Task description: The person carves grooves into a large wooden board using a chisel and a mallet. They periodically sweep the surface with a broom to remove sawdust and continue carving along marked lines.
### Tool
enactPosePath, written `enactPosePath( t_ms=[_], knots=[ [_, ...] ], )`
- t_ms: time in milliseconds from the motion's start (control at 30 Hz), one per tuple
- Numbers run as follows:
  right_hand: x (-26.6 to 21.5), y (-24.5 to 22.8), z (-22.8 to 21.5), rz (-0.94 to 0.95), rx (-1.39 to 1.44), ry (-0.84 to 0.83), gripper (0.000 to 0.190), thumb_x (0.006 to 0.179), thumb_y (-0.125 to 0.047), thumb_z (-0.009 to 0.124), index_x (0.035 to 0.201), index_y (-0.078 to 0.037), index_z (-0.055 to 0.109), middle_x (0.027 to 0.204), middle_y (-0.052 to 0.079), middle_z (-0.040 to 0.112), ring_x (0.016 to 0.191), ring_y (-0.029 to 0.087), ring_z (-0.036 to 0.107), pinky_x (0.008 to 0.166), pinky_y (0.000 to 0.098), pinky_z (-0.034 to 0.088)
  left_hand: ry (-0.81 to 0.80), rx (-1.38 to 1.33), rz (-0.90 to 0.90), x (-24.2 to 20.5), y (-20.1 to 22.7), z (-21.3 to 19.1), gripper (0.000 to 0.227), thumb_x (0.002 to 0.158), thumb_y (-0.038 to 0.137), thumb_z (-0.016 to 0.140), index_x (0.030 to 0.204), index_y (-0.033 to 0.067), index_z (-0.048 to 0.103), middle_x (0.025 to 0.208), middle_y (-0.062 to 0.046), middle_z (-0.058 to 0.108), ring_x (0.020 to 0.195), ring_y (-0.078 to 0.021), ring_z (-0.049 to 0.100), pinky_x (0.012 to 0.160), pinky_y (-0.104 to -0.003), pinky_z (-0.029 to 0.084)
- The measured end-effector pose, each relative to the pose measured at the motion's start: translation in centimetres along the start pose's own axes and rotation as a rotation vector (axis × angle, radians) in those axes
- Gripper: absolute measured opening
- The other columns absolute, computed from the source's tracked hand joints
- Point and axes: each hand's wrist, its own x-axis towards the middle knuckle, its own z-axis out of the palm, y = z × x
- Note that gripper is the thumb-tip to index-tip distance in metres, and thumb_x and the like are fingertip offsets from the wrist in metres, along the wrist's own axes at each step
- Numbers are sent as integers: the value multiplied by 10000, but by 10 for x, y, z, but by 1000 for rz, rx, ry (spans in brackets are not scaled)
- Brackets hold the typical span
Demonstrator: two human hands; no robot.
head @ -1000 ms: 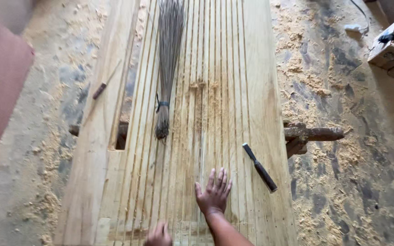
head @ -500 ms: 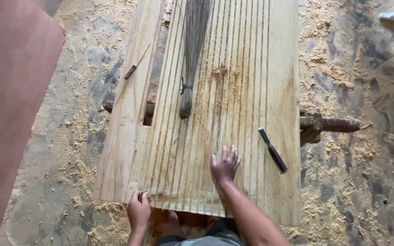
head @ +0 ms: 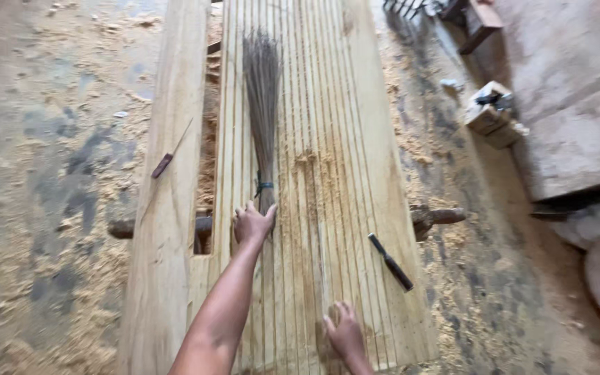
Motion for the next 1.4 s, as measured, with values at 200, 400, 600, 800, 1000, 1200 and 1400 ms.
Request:
enactPosePath(
  t_ms=[200,400,600,800,1000,1200,1400],
  knots=[
    [-26,-16,52,52,116,38,733,783,-407,777,1396,-102,518,1459,117,513,1225,332,623,1036,459,515,-93,85,-59,52,22,44,880,699,578,847,1341,57,546,1322,-219,555,1194,-387,582,959,-512,514],
    [-52,6,97,-110,358,235,854,682,-405,888,1381,-75,526,1360,142,600,1207,306,634,1012,451,527,-872,-776,-187,-43,6,13,647,728,331,833,1224,-11,595,966,-162,778,764,-235,793,696,-399,696],
    [-128,16,77,-73,681,410,694,703,-310,852,1276,-63,549,1219,143,634,1105,269,649,966,429,548,-1324,-784,-187,-299,-10,-106,369,869,352,809,1055,53,702,864,-35,773,753,-121,757,665,-257,619],
    [-211,-50,-28,-574,1024,683,394,785,-167,743,1126,-58,579,1057,133,642,962,227,667,908,400,572,-1478,-756,420,-407,-45,-218,438,1008,467,722,1066,36,673,853,-87,580,733,-162,516,637,-330,421],
    [-303,-54,-97,-1120,1106,773,117,866,-24,635,976,-53,610,895,122,649,819,184,684,850,371,597,-1393,-529,735,-407,-132,-258,392,908,438,742,915,63,630,812,-8,651,731,-53,609,631,-257,527],
    [-424,-33,-150,-1126,1195,903,86,889,-42,523,944,-43,589,762,105,603,640,205,634,669,325,600,-1078,-249,365,-379,-222,-270,335,889,434,713,877,103,665,764,17,606,719,-98,548,662,-279,489],
    [-397,-70,-173,-1710,979,1030,178,922,-123,544,1084,-86,608,865,88,669,680,167,675,603,312,596,-878,-241,459,-342,-252,-252,408,900,418,731,834,23,652,715,-42,604,664,-130,536,607,-314,481]
  ],
)
